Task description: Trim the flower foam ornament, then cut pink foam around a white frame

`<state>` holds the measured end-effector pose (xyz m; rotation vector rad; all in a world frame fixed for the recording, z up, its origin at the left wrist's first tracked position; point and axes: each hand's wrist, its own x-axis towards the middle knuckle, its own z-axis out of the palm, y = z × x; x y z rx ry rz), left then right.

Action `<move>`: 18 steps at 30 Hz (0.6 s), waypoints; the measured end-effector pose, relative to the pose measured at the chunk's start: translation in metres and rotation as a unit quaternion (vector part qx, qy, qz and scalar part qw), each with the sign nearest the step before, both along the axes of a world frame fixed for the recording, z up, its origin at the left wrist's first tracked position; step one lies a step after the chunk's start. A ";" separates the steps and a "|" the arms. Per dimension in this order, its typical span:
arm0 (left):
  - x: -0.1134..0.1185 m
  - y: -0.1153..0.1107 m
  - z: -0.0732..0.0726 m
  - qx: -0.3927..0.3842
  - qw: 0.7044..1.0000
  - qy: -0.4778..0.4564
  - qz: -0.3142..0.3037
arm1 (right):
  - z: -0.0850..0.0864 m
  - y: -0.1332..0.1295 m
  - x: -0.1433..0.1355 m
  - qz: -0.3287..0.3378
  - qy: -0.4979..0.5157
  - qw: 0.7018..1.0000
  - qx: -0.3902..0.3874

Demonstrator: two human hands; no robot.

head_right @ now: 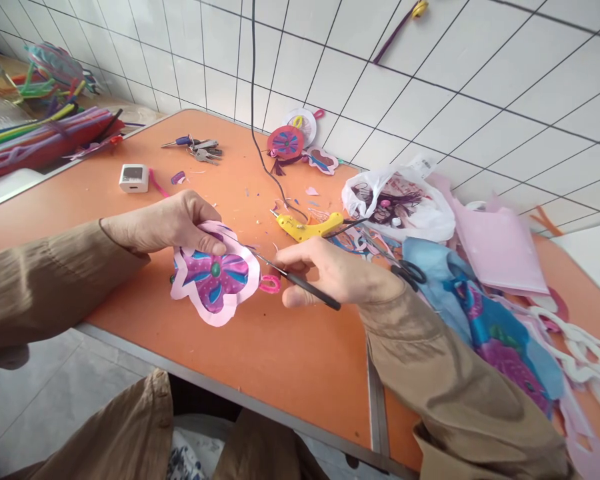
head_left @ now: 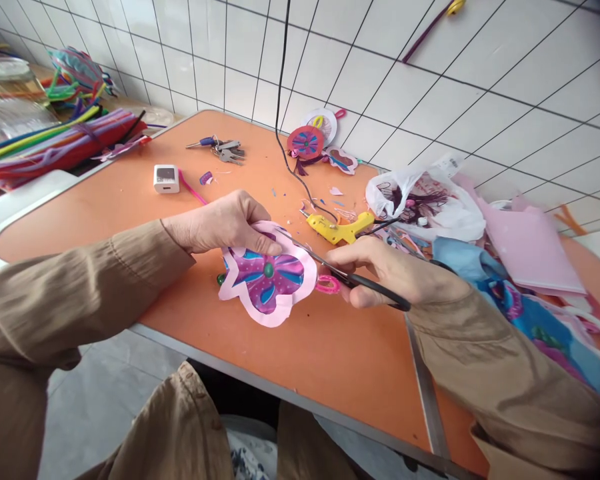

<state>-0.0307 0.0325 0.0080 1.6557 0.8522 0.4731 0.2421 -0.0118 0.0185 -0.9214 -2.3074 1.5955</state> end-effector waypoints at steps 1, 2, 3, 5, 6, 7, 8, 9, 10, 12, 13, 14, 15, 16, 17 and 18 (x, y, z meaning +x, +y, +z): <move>0.000 0.000 -0.001 0.000 1.000 -0.002 0.002 | 0.000 0.000 0.000 -0.002 0.003 1.000 -0.002; 0.000 0.001 -0.001 0.000 1.000 -0.004 0.006 | 0.000 0.000 0.000 -0.005 0.001 1.000 -0.004; 0.000 0.001 -0.001 -0.002 1.000 -0.005 0.013 | 0.000 0.001 0.001 -0.008 -0.006 1.000 -0.005; 0.000 0.002 -0.001 -0.006 1.000 -0.007 0.021 | 0.001 0.001 0.001 -0.012 -0.019 1.000 -0.004; 0.001 0.002 -0.001 -0.006 1.000 -0.009 0.021 | 0.001 0.001 0.000 -0.012 -0.021 1.000 -0.004; 0.001 0.002 -0.001 -0.004 1.000 -0.010 0.019 | 0.001 0.001 0.000 -0.010 -0.019 1.000 -0.003; 0.001 0.001 -0.001 -0.002 1.000 -0.011 0.015 | 0.001 0.001 0.000 -0.006 -0.016 1.000 -0.002; 0.002 0.000 0.000 0.000 1.000 -0.013 0.011 | 0.000 0.001 -0.001 -0.003 -0.013 1.000 -0.002; 0.002 -0.001 0.000 0.002 1.000 -0.015 0.011 | 0.000 0.001 -0.001 0.001 -0.009 1.000 -0.002; 0.003 -0.004 0.002 -0.002 1.000 -0.012 0.017 | 0.000 0.000 -0.003 0.003 -0.007 1.000 -0.001; 0.003 -0.006 0.002 -0.004 1.000 -0.009 0.022 | 0.000 0.000 -0.003 0.001 -0.010 1.000 -0.001; 0.003 -0.007 0.003 -0.007 1.000 -0.006 0.025 | 0.000 0.000 -0.004 0.000 -0.015 1.000 -0.001; 0.003 -0.008 0.004 -0.012 1.000 -0.001 0.024 | 0.001 0.000 -0.004 -0.001 -0.020 1.000 -0.001; 0.002 -0.008 0.004 -0.018 1.000 0.004 0.020 | 0.001 0.000 -0.005 0.000 -0.025 1.000 0.000; 0.002 -0.008 0.005 -0.024 1.000 0.007 0.014 | 0.002 0.000 -0.005 0.001 -0.028 1.000 0.002; 0.002 -0.007 0.004 -0.031 0.999 0.009 0.007 | 0.002 0.000 -0.005 0.003 -0.032 0.999 0.003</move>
